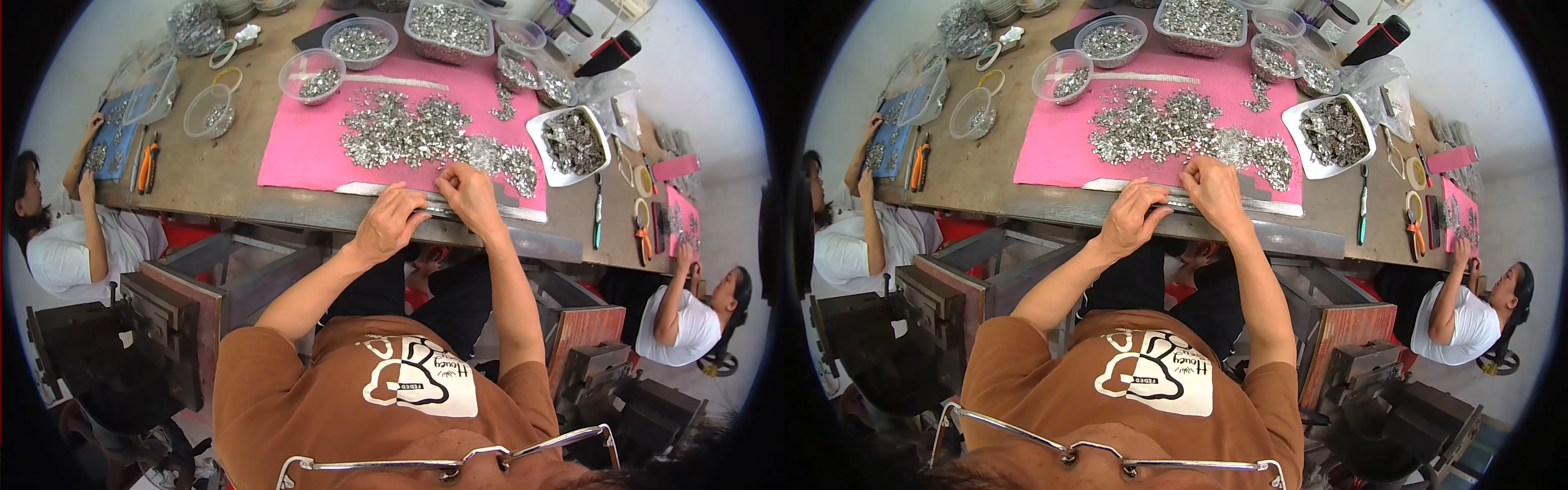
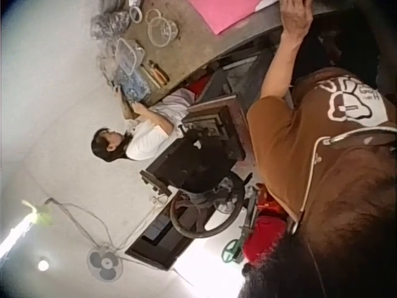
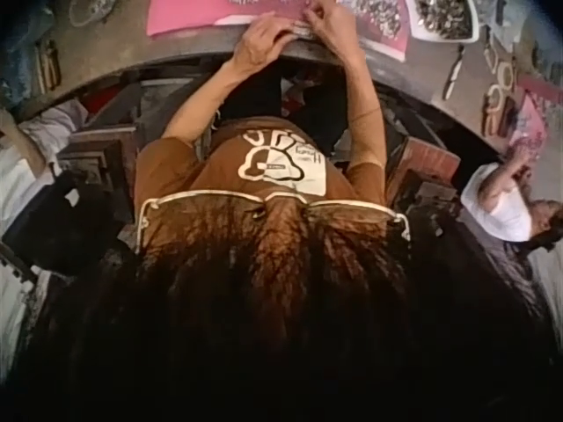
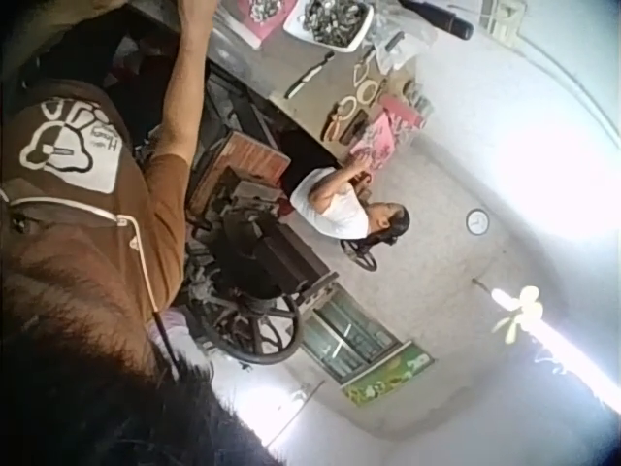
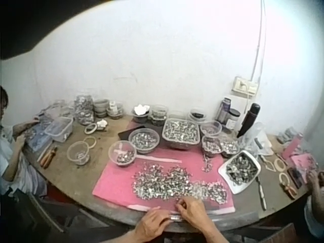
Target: The person sorts small metal components on a sorting mat, then operates a manual press machine.
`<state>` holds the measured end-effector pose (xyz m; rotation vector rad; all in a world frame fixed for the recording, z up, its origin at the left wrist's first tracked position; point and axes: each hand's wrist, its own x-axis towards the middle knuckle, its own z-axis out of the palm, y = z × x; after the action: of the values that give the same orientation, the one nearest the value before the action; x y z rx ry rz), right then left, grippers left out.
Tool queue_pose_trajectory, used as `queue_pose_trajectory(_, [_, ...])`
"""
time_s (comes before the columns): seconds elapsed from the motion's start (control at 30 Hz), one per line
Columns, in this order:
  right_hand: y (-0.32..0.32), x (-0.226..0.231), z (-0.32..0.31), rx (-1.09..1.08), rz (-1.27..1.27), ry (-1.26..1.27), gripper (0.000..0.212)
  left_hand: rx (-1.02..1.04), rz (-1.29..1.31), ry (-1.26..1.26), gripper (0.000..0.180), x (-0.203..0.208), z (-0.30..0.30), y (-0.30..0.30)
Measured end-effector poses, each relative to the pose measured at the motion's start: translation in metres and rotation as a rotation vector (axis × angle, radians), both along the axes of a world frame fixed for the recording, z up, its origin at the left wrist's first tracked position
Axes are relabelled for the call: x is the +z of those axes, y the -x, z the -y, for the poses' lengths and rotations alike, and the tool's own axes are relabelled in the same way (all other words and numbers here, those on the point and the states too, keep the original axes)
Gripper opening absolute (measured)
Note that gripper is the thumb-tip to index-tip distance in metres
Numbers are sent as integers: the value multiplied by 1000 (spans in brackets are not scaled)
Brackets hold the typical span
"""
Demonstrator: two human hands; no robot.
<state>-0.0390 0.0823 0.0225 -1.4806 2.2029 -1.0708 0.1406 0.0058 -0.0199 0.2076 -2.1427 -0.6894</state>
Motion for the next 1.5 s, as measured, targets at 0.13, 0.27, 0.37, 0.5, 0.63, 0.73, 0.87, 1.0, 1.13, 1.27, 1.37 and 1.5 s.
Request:
queue_pose_trajectory(0.13, [4, -7, -4, 38, -36, 77, 12, -6, -2, -11, 26, 0, -1, 1])
queue_pose_trajectory(0.27, [0, -9, -1, 82, -160, 88, 11, -9, -2, -9, 25, -1, -1, 2])
queue_pose_trajectory(0.37, [0, -7, -2, 79, -321, 91, 11, -10, -2, 1, 27, 0, 0, 2])
queue_pose_trajectory(0.5, [-2, 11, -28, 37, 74, 73, 10, -2, -6, -6, 26, -4, 1, 1])
queue_pose_trajectory(0.63, [-10, 6, -55, 73, -51, 184, 6, 6, -16, -7, 27, -2, 0, 1])
queue_pose_trajectory(0.73, [-16, 0, -57, 63, -15, 250, 7, -2, -7, 1, 28, -1, -1, 0])
queue_pose_trajectory(0.87, [-21, -7, -53, 79, -112, 298, 10, 4, -16, -10, 27, -3, -1, -1])
queue_pose_trajectory(1.0, [-23, -1, -54, 67, -277, 317, 13, -3, -48, -12, 27, -1, -1, 2])
queue_pose_trajectory(1.13, [-24, -3, -55, 81, -444, 334, 14, -3, -42, -6, 28, -4, 0, 4])
queue_pose_trajectory(1.27, [-29, -8, -63, 99, -564, 339, 20, -5, -33, -5, 26, -4, -2, 2])
queue_pose_trajectory(1.37, [-34, -9, -64, 101, -632, 313, 24, -2, -36, 2, 25, -4, -3, 1])
queue_pose_trajectory(1.5, [-29, -14, -66, 126, -521, 301, 30, 1, -47, -9, 24, -7, -1, 0])
